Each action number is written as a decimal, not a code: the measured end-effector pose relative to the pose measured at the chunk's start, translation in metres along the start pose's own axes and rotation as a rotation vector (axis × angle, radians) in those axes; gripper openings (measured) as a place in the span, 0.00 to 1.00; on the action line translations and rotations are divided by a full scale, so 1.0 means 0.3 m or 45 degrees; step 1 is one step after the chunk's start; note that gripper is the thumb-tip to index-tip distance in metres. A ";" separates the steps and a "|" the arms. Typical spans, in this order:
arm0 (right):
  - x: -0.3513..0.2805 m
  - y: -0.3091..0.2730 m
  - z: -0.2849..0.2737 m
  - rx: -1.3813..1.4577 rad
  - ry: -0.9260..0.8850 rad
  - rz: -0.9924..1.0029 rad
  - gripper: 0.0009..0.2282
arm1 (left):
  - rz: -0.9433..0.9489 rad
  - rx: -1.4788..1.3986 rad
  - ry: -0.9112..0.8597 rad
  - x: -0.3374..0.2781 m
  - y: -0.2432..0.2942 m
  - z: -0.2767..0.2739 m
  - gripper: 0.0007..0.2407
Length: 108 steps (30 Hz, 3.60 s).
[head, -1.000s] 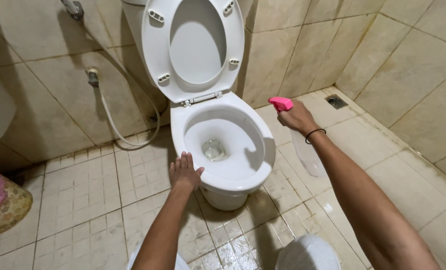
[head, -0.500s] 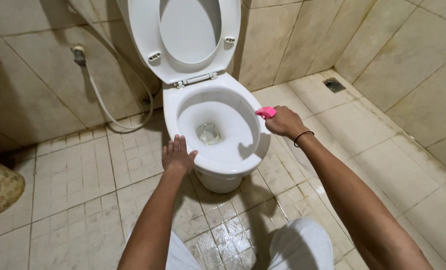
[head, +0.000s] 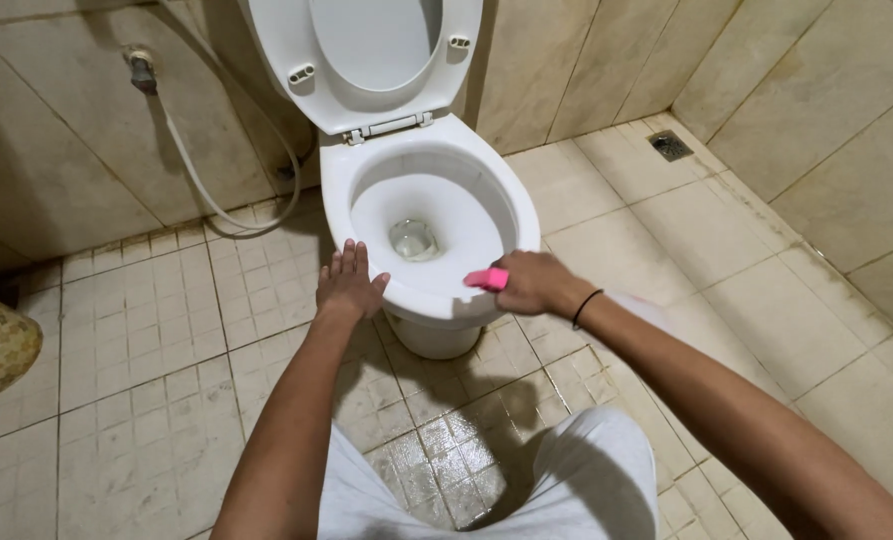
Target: The person cleans the toilet by first wiping the exterior of the closed lid and base with a green sponge. They then open the lid and wipe the rim. Next, they spray a cleaning solution into the bowl and scrub the interior with a pink brush.
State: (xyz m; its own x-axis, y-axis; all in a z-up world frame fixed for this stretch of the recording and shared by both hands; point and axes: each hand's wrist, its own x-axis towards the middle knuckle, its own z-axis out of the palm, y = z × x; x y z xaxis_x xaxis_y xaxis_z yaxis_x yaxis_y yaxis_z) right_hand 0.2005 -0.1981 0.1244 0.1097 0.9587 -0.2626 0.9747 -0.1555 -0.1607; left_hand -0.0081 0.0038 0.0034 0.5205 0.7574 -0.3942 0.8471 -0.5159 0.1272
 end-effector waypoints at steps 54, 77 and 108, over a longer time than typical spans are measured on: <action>0.066 -0.011 -0.038 0.317 -0.098 0.019 0.19 | -0.001 -0.037 0.299 -0.157 -0.039 -0.130 0.35; -0.083 0.364 -0.028 0.214 0.331 0.529 0.12 | 0.458 0.269 0.339 -0.055 0.453 -0.170 0.29; -0.413 0.183 -1.566 0.369 0.619 0.248 0.23 | 0.406 0.225 0.112 -0.650 0.787 -1.726 0.29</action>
State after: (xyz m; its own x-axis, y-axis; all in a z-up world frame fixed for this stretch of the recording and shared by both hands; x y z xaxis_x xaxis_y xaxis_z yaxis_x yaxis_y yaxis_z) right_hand 0.3320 -0.2137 0.5951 0.4246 0.8943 0.1414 0.8421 -0.3326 -0.4246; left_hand 0.1459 -0.0586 0.5815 0.7690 0.5750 -0.2792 0.6133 -0.7868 0.0688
